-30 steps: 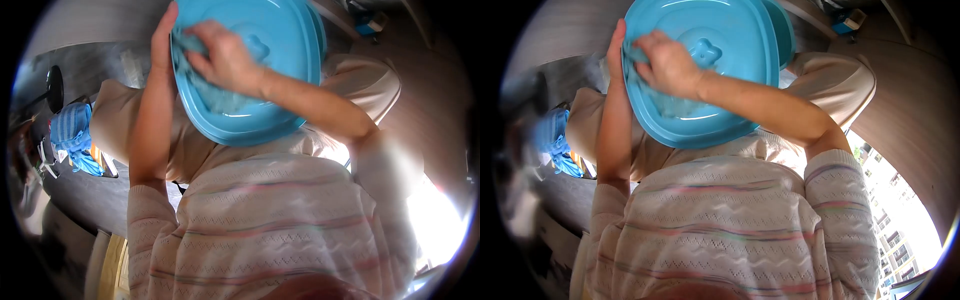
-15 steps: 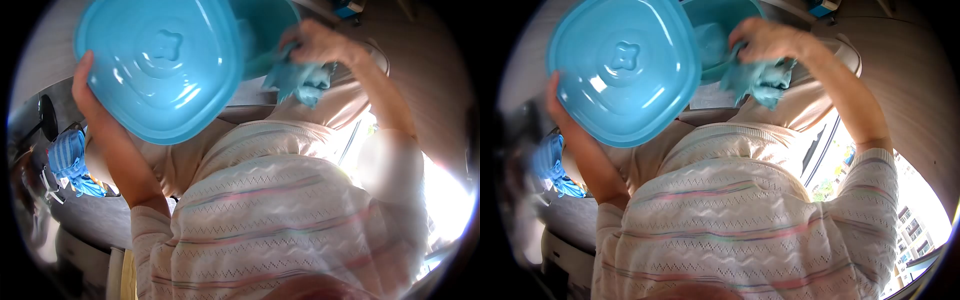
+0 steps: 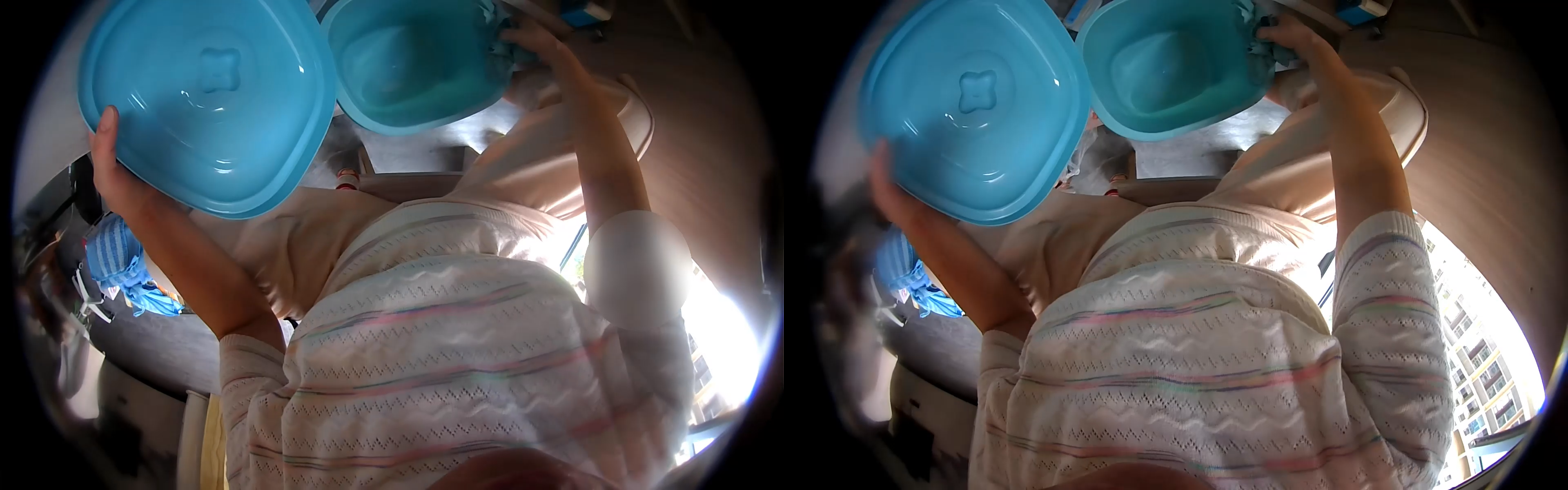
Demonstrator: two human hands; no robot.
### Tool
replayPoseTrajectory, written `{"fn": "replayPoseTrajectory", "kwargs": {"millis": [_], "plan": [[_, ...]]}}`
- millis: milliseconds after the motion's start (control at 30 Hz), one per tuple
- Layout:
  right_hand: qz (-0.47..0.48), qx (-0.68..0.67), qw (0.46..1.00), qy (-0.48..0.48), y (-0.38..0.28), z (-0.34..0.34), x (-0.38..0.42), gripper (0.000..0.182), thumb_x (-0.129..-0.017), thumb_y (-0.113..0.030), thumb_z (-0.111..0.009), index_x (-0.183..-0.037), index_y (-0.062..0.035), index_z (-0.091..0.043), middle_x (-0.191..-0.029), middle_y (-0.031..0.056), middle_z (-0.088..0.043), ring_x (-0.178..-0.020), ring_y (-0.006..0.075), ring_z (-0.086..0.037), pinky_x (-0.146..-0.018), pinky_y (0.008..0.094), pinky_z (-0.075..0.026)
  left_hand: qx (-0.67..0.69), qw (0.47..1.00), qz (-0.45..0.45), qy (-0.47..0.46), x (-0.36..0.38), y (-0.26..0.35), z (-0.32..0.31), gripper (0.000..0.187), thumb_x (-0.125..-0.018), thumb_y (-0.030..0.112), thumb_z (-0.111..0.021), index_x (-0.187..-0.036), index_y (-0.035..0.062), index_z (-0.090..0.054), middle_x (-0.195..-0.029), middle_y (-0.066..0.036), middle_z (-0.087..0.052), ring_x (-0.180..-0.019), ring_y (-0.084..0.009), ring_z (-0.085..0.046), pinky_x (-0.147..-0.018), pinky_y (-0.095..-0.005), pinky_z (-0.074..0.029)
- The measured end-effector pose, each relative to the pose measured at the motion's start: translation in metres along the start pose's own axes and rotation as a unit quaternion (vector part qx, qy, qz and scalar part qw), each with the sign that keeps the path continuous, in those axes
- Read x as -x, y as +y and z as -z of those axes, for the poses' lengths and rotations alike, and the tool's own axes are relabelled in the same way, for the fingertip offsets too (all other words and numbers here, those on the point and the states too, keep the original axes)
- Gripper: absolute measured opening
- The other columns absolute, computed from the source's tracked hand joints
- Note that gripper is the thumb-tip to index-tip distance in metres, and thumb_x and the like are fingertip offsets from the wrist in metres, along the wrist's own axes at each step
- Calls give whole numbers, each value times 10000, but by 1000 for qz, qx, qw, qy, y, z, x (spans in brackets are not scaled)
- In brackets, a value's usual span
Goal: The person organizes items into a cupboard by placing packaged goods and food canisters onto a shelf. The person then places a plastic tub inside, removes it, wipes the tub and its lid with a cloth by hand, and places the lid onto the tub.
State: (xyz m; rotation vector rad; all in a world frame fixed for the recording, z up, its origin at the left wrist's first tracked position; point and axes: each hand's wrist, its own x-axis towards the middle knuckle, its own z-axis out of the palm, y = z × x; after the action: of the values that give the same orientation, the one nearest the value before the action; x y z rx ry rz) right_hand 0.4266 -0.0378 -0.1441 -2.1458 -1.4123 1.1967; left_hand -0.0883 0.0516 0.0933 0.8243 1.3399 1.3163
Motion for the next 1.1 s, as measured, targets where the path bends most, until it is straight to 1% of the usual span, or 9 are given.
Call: {"fn": "replayPoseTrajectory", "kwargs": {"millis": [133,367,467,600,700,767,833,933,1100], "plan": [[-143,-23,989,-25,-54,-21,34,422,-669,-149,-628,-1030,56,-558,-930,132,-606,-842,205,-573,-744,325,-461,-9,1000,-8,-6,-1,1,2,498,-738,240,-587,-1149,-13,-466,-1044,-130,-533,-910,-233,-534,-762,-312,-438],[-78,-27,996,-39,-93,-38,49,372,-685,-163,-587,-989,51,-579,-880,111,-609,-791,188,-573,-735,312,-457,-61,994,-61,-73,4,8,9,435,-762,236,-552,-1113,-16,-501,-998,-119,-562,-896,-227,-547,-765,-310,-435],[-42,-25,999,-22,-105,-8,61,368,-695,-153,-573,-1002,49,-568,-867,95,-601,-785,164,-560,-732,295,-453,-84,991,-72,74,0,15,27,419,-779,253,-523,-1095,-22,-524,-1014,-133,-572,-933,-229,-542,-772,-311,-437],[66,-121,990,26,-130,42,99,346,-717,-147,-559,-1006,43,-557,-850,60,-589,-768,129,-542,-699,269,-450,116,993,-32,17,-18,15,81,444,-802,317,-477,-1092,-14,-541,-1061,-144,-575,-982,-241,-534,-835,-360,-419],[49,-84,994,40,-131,92,124,313,-730,-129,-551,-995,37,-555,-840,39,-584,-736,108,-535,-660,257,-448,231,960,13,-159,-34,16,114,462,-791,326,-486,-1108,-6,-533,-1084,-146,-565,-995,-254,-525,-866,-382,-399],[40,-71,995,62,-140,114,141,283,-736,-112,-548,-977,36,-559,-823,30,-580,-712,97,-531,-639,250,-446,204,963,32,-173,-33,16,115,473,-785,314,-496,-1135,-4,-514,-1093,-153,-558,-999,-256,-521,-872,-378,-396],[57,-117,986,108,-155,123,167,247,-742,-96,-549,-950,37,-567,-797,24,-577,-687,88,-527,-622,244,-444,92,993,29,-72,-5,19,75,491,-781,293,-511,-1173,-1,-488,-1094,-156,-554,-1004,-252,-516,-879,-365,-393],[59,-83,982,159,-143,147,188,224,-752,-83,-560,-933,48,-569,-778,27,-579,-681,93,-532,-620,237,-442,-49,986,-57,-146,29,18,9,527,-768,248,-561,-1216,-7,-448,-1094,-150,-546,-1007,-237,-511,-878,-328,-392],[76,-149,974,153,-147,143,211,232,-763,-39,-548,-974,55,-559,-840,64,-606,-709,108,-556,-653,234,-454,-76,961,-11,-265,12,-15,-14,595,-755,222,-631,-1252,-9,-401,-1120,-122,-526,-1015,-204,-503,-871,-292,-390]]}}
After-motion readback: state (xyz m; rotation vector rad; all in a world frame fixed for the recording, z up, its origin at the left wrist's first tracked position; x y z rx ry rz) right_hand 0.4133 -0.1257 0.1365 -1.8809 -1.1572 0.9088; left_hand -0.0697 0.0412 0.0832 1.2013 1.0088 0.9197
